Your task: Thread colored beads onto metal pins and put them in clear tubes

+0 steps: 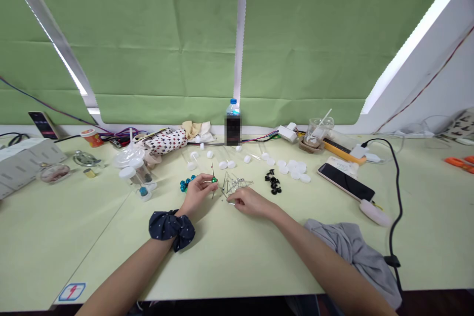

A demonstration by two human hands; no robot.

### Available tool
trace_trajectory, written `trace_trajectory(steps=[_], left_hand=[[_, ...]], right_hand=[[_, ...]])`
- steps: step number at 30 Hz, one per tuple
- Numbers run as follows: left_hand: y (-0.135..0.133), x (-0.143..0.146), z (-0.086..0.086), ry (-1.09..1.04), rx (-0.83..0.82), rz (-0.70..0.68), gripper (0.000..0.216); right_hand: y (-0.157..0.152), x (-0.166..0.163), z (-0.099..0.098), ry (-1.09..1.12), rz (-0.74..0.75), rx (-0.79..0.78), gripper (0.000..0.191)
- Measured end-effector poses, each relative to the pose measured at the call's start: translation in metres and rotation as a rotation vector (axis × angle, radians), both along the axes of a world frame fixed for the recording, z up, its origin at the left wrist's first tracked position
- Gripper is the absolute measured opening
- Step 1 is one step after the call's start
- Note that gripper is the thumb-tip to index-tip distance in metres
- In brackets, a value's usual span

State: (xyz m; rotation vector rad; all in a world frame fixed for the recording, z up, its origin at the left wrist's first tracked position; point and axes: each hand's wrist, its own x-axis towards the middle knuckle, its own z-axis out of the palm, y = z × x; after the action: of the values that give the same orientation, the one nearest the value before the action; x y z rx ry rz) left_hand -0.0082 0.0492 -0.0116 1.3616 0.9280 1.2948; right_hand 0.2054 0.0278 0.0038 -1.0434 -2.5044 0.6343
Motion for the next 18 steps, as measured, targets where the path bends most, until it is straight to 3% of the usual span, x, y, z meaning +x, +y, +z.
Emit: trace_trajectory(steps=[18], left_hand=[[0.0000, 0.0012, 0.0007, -0.001, -0.007, 0.019, 0.028]], right_hand=[[-0.0019, -0.0018, 0.0011, -0.027, -0.019, -0.006, 0.034]])
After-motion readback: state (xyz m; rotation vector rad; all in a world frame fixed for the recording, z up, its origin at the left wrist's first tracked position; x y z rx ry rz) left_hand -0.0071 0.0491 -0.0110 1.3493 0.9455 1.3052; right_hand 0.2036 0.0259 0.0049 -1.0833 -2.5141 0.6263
